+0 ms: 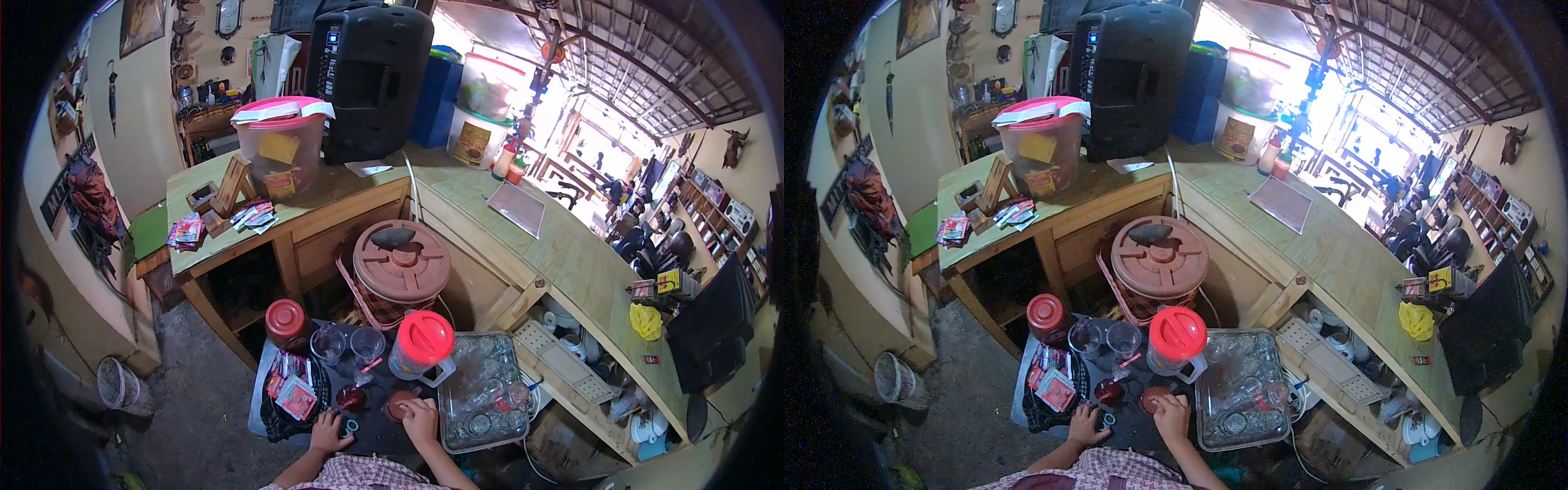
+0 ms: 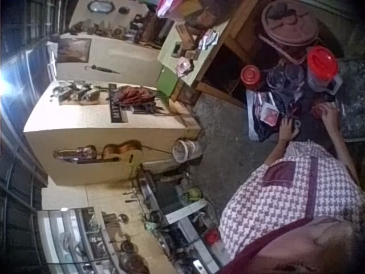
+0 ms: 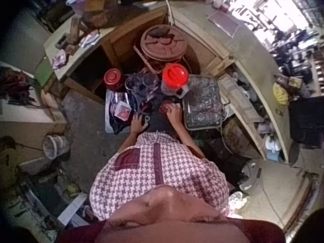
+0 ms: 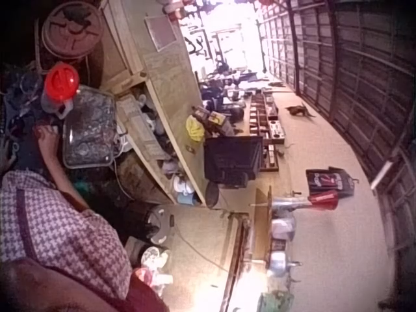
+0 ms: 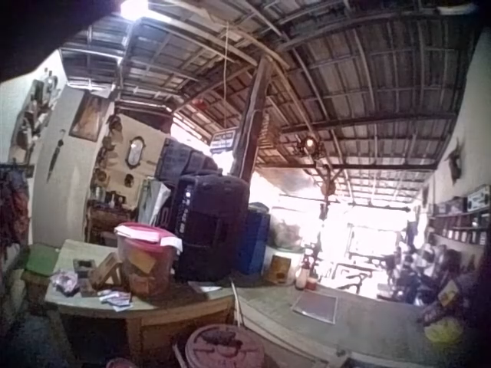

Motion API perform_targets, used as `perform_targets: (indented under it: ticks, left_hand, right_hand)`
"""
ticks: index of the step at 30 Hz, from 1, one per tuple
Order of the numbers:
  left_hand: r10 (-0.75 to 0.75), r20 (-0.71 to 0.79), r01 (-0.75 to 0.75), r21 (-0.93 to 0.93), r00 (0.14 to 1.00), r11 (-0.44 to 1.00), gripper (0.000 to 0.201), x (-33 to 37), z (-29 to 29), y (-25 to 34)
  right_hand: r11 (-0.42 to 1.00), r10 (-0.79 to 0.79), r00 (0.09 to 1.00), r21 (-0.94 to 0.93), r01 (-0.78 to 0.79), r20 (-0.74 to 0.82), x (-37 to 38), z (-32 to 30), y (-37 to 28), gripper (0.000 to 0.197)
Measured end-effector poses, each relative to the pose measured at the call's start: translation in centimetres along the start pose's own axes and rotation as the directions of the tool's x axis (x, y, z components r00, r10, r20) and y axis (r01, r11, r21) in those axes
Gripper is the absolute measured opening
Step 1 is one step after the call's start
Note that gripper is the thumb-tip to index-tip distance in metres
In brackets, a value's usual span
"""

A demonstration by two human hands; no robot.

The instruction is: Preparing a beverage in a glass by adding liquid and ice.

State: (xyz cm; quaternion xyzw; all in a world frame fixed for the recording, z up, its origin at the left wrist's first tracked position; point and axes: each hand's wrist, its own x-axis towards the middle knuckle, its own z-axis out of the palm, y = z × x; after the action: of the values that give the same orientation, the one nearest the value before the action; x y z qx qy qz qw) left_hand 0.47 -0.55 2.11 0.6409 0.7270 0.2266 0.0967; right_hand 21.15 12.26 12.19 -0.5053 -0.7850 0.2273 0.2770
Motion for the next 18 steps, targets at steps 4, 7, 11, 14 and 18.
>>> perform_targets:
  ticks: [4, 7, 11, 14, 18]
  left_hand:
    - [-0.035, 0.011, 0.036, -0.003, 0.999, 0.999, 0.061, -0.1, -0.1, 0.0]
    - [-0.035, 0.019, 0.036, -0.008, 0.999, 0.999, 0.06, 0.0, -0.1, 0.0]
    - [-0.027, 0.02, 0.027, -0.013, 0.999, 1.0, 0.06, 0.1, -0.5, 0.3]
    - [-0.025, 0.021, 0.026, -0.017, 0.999, 1.0, 0.06, 0.1, -0.4, 0.2]
    - [-0.047, 0.041, 0.047, -0.003, 0.998, 0.999, 0.062, 0.1, -0.6, 0.4]
  right_hand:
    - [0.975, -0.125, 0.992, -0.186, 0.123, 0.001, 0.2, -1.0, -1.3, 0.018]
    - [0.959, -0.113, 0.994, -0.263, 0.106, -0.011, 0.1, -0.9, -0.9, 0.019]
    - [0.992, -0.051, 0.998, -0.114, 0.047, -0.03, 0.4, -0.5, -0.3, 0.02]
    - [0.998, -0.069, 0.996, 0.0, 0.069, -0.064, 0.6, -0.5, -0.3, 0.014]
    - [0.989, -0.109, 0.993, -0.102, 0.103, -0.049, 0.5, -1.2, -1.0, 0.018]
